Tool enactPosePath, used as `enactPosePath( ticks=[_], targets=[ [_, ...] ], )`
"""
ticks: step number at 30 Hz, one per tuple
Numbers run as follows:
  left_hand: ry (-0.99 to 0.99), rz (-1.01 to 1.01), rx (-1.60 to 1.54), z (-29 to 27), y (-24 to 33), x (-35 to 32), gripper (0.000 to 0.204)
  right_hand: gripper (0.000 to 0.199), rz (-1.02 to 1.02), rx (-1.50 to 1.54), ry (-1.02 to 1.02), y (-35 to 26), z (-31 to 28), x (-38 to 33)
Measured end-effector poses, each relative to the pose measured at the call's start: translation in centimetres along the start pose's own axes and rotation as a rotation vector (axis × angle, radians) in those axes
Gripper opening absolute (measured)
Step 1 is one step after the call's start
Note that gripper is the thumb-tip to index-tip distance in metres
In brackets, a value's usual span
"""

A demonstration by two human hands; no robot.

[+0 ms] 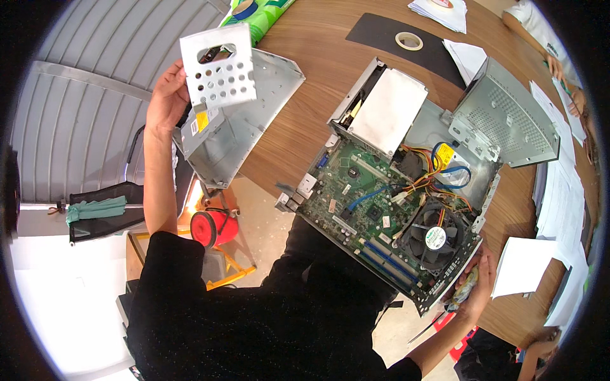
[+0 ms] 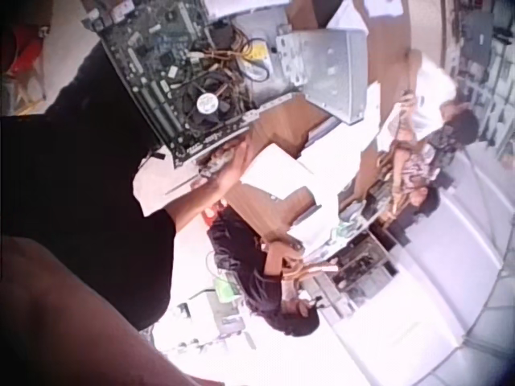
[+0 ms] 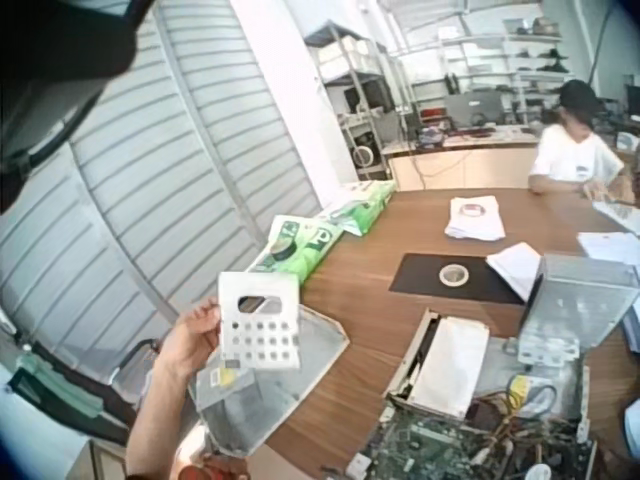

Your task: The person disassembles a computer by using a screwdriver to remove screws from the power supply unit and interior components, disconnecting wires from the motherboard, and lifting out the metal housing for the disk drives.

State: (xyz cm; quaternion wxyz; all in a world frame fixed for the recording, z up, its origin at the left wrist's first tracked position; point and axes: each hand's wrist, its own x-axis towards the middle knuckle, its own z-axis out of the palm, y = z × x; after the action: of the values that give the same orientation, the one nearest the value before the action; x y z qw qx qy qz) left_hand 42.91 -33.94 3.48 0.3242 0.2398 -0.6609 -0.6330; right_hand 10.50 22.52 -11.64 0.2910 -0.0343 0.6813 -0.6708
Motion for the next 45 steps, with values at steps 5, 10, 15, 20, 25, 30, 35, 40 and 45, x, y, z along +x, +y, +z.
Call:
enactPosePath(
  ticks=[5,10,15,20,25,30,35,40,45],
  targets=[
    [-0.105,-0.110,-0.039,2.7,-1.4,-0.3,0.037,0.039,-0.015,-0.001,-0.019,0.3,-0.3,0.1],
    [-0.113,-0.158,0.062,4.9,-1.7,-0.4,0.032,0.040,0.013,0.024,0.016,0.2,0.0,0.0],
    [-0.111,-0.172,0.234,7.6,-0.9,-1.4,0.032,0.040,0.034,0.018,0.039,-0.3,0.1,-0.5],
    [-0.082,-0.143,0.092,8.1,-1.3,-3.0,0.033,0.033,0.033,-0.015,-0.011,-1.3,1.1,-0.4],
    [-0.083,-0.178,-0.118,11.6,-2.1,-5.7,0.032,0.035,0.040,0.010,0.013,-1.5,1.1,-0.8],
    [0.057,-0.311,-0.503,18.9,-2.6,-12.3,0.038,0.035,-0.137,0.083,-0.002,-2.8,0.8,-3.1],
    [-0.190,-0.622,-0.712,26.9,-5.1,-14.0,0.039,0.043,-0.188,-0.134,-0.170,-6.0,2.8,-6.9],
    [-0.392,-0.781,-0.759,31.0,-8.5,-11.7,0.035,0.039,-0.184,-0.372,-0.223,-5.7,5.1,-7.8],
    [-0.370,-0.697,-0.420,32.5,-7.9,-11.6,0.036,0.032,-0.133,-0.409,-0.114,-6.1,6.0,-8.0]
  ],
)
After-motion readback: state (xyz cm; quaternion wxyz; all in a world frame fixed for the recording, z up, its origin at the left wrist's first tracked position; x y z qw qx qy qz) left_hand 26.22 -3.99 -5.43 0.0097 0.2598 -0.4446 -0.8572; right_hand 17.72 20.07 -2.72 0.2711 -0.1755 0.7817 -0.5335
